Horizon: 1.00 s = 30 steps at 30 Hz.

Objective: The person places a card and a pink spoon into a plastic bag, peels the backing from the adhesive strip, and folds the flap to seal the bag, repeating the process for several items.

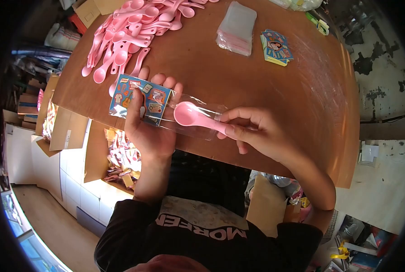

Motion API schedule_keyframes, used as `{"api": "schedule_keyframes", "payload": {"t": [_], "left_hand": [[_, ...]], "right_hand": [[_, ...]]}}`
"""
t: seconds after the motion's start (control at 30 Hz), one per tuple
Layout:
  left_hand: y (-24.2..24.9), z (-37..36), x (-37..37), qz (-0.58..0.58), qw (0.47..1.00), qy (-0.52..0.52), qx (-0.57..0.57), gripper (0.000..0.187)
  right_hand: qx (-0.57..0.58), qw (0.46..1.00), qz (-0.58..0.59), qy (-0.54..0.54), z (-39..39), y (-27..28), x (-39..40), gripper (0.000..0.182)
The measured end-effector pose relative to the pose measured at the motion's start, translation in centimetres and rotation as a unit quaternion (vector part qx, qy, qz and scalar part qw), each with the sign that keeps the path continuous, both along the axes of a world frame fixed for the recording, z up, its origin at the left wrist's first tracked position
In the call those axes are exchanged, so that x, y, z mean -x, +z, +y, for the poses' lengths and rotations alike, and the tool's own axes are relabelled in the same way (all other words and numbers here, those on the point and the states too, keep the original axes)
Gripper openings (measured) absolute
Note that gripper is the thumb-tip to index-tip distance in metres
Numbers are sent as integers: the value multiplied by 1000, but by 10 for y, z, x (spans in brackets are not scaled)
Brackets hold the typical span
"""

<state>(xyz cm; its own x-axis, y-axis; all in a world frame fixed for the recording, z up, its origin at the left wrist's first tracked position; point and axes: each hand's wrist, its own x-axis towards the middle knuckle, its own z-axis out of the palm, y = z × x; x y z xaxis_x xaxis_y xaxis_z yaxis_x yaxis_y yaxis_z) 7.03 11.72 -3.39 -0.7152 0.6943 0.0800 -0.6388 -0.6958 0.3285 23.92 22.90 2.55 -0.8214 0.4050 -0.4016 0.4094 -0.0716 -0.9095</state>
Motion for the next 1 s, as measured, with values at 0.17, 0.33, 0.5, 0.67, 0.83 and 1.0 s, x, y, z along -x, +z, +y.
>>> {"api": "schedule_keyframes", "payload": {"t": [0.17, 0.33, 0.5, 0.67, 0.83, 1.0], "left_hand": [[6, 11, -24, 57, 997, -30, 32, 48], [11, 18, -60, 30, 991, -119, 60, 45], [16, 33, -83, -93, 964, -233, 85, 38], [22, 49, -90, -139, 870, -471, 52, 70], [17, 36, -88, 27, 731, -682, 9, 92], [30, 26, -72, 425, 851, -300, 67, 48]], "right_hand": [[19, 998, 63, 24, -1, -6, -21, 40], [-10, 992, 117, -39, -6, -1, -43, 66], [-248, 955, 137, -91, -12, 8, -66, 52], [-587, 775, 218, -84, 17, 43, -81, 20], [-524, 789, 226, -226, 46, 77, -82, 5], [-379, 883, 190, -201, 36, 75, -63, 6]]}}
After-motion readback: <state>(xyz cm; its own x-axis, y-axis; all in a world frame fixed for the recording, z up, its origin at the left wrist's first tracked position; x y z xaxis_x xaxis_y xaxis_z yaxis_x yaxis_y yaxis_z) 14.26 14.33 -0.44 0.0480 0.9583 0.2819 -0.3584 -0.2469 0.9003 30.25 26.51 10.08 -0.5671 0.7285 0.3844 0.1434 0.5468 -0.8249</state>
